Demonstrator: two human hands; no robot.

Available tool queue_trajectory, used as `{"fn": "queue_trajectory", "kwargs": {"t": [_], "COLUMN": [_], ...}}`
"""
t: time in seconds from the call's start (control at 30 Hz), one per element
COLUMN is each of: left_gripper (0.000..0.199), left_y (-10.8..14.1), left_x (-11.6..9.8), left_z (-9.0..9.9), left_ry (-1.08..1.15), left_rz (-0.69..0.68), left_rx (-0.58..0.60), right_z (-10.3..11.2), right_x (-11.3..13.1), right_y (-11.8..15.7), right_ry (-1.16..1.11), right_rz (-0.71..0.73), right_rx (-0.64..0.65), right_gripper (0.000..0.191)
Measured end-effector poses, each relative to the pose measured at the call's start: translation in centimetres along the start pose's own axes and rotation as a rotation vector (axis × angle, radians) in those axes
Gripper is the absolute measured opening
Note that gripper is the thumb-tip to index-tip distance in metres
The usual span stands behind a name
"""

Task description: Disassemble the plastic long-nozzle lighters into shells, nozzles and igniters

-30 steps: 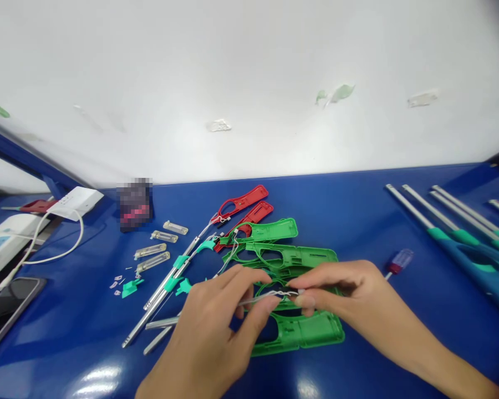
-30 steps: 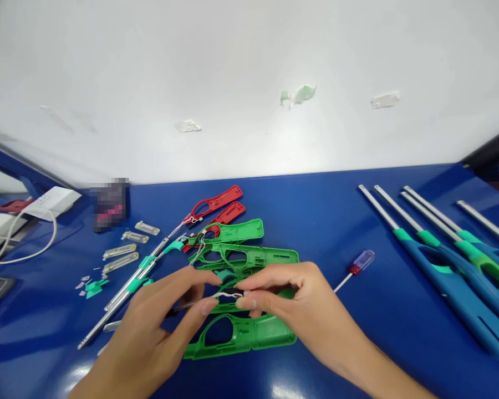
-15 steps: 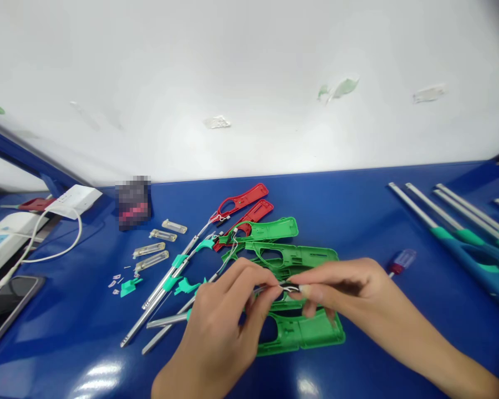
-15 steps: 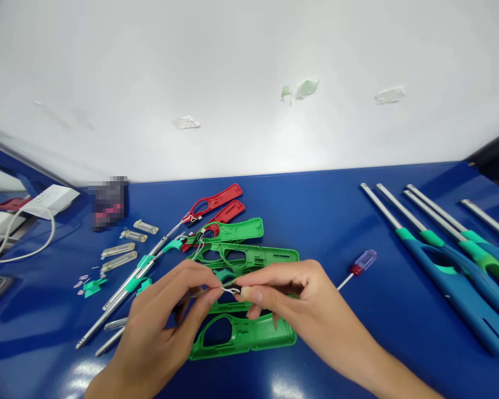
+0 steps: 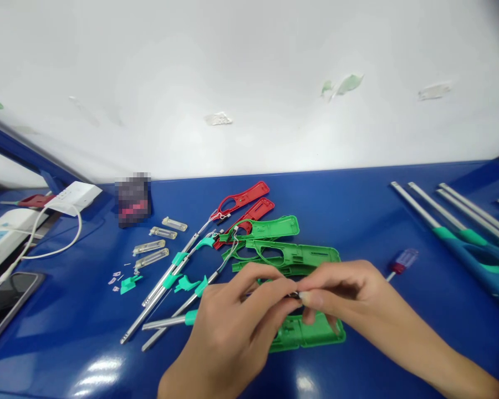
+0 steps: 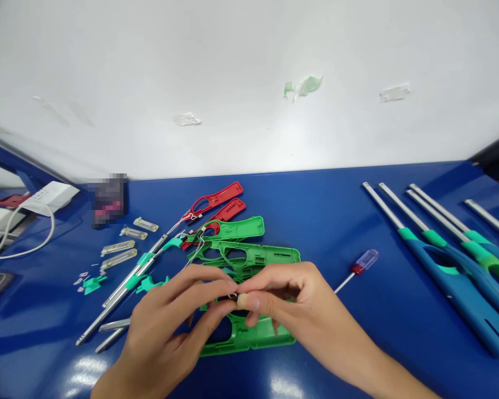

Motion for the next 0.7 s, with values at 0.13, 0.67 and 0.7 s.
{"fn": "queue_trajectory", "kwargs": {"t": [0.13, 0.67, 0.7], "left_gripper": [0.012, 0.017, 0.018], "left_y": [0.1, 0.1, 0.2], "left_x": [-0.5, -1.4, -1.4], "left_z": [0.1, 0.5, 0.4], "left_ry": [-0.08, -0.255, -0.262], "left_rz": [-0.044, -0.116, -0.116], "left_rx": [-0.047, -0.062, -0.049], "right_z": [0.0, -0.8, -0.8], "right_x": [-0.9, -1.0, -1.0], "right_y": [-0.1, -0.3, -0.3], "right_ry": [-0.079, -0.231, -0.228], "right_rz": [-0.048, -0.129, -0.132], "right_rx": [0.049, 0.087, 0.085], "right_gripper": [0.011, 0.015, 0.014]}}
Point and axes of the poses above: each hand's wrist, its own y-axis away from the middle knuckle, its own z-axis out of the back of the hand, x = y × z, the point moved 4 cm from there along -y, towards the middle knuckle, and after that the axes turned 3 degrees about -z, right-handed, at the moved point
